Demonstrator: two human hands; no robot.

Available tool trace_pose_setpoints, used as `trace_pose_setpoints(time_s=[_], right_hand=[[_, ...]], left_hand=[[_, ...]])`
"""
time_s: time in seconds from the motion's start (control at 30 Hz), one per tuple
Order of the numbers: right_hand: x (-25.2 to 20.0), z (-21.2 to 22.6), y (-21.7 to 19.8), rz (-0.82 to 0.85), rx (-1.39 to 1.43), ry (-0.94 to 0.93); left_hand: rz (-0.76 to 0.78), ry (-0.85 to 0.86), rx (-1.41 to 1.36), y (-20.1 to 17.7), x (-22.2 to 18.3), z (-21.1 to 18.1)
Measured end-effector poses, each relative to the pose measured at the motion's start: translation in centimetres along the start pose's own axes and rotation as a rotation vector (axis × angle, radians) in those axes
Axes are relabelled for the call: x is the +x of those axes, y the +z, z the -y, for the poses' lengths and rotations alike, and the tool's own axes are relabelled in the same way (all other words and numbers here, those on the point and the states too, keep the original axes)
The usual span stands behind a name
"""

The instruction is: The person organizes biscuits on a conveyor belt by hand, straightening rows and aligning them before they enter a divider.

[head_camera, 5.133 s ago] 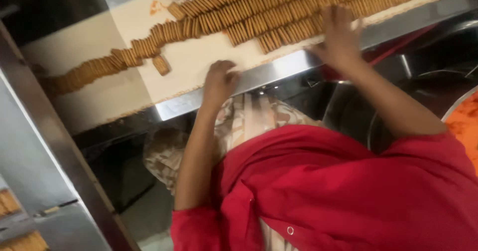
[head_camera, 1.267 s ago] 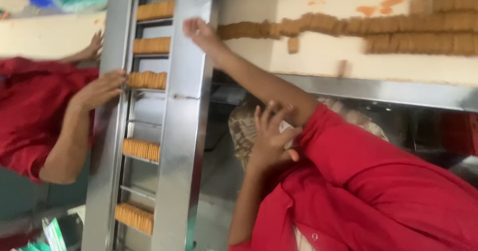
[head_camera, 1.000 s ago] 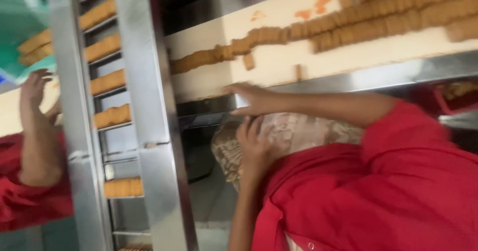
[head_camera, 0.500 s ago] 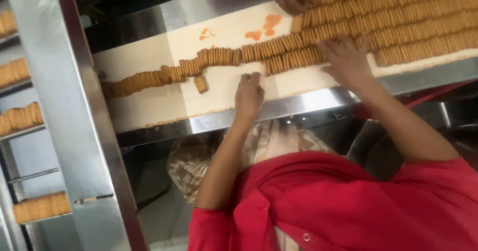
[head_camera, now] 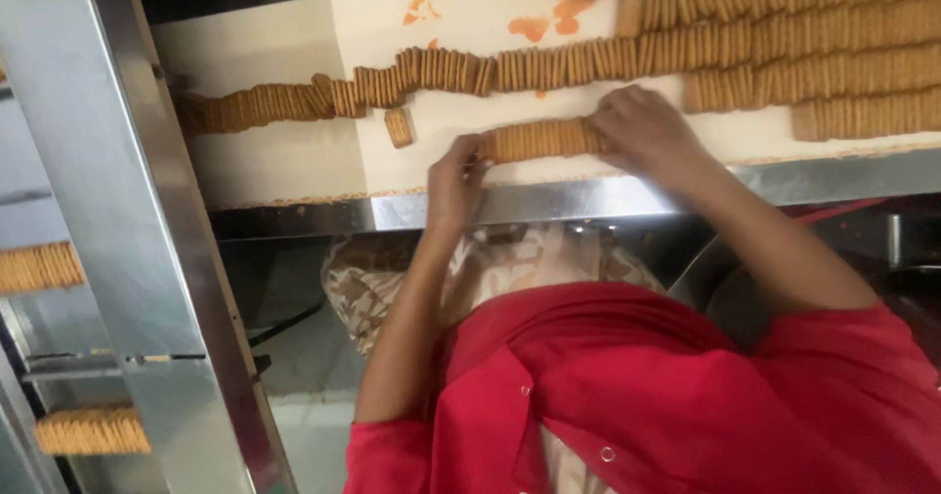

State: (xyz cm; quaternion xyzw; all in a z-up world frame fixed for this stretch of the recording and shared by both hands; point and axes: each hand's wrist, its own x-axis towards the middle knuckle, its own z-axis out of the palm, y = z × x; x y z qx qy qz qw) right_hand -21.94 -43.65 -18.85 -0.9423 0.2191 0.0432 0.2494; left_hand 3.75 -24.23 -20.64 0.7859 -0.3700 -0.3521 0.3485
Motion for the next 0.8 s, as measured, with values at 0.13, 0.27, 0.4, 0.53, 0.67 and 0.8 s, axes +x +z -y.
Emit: trace_pose_setpoints(time_s=[0.13, 0.27, 0.4, 0.53, 0.67, 0.8], right_hand=[[2.1, 4.0, 1.0, -0.022, 0.258, 0.031], [4.0, 8.7, 3.0, -0.131, 0.036, 0.173], [3.4, 9.5, 4.3, -0.12, -0.141, 0.251], [1.0, 7.8, 2.3, -0.097, -0.17, 0.22], [0.7, 6.9, 4.9, -0.195, -0.231, 0.234], [0.7, 4.4, 6.8, -0.228, -0.262, 0.166]], left_hand=[[-0.019, -0.047, -0.026, -2.0, -0.9, -0.5], [-0.134, 0.153, 0.199, 1.3, 0.1, -3.1], [-0.096, 0.263, 0.69, 5.6, 0.3, -3.1], [-0.121, 0.356, 0.707, 5.4, -0.2, -2.0], [-0.149, 0.226, 0.751, 6.6, -0.8, -2.6], [-0.141, 0.345, 0.609, 1.4, -1.5, -3.9]])
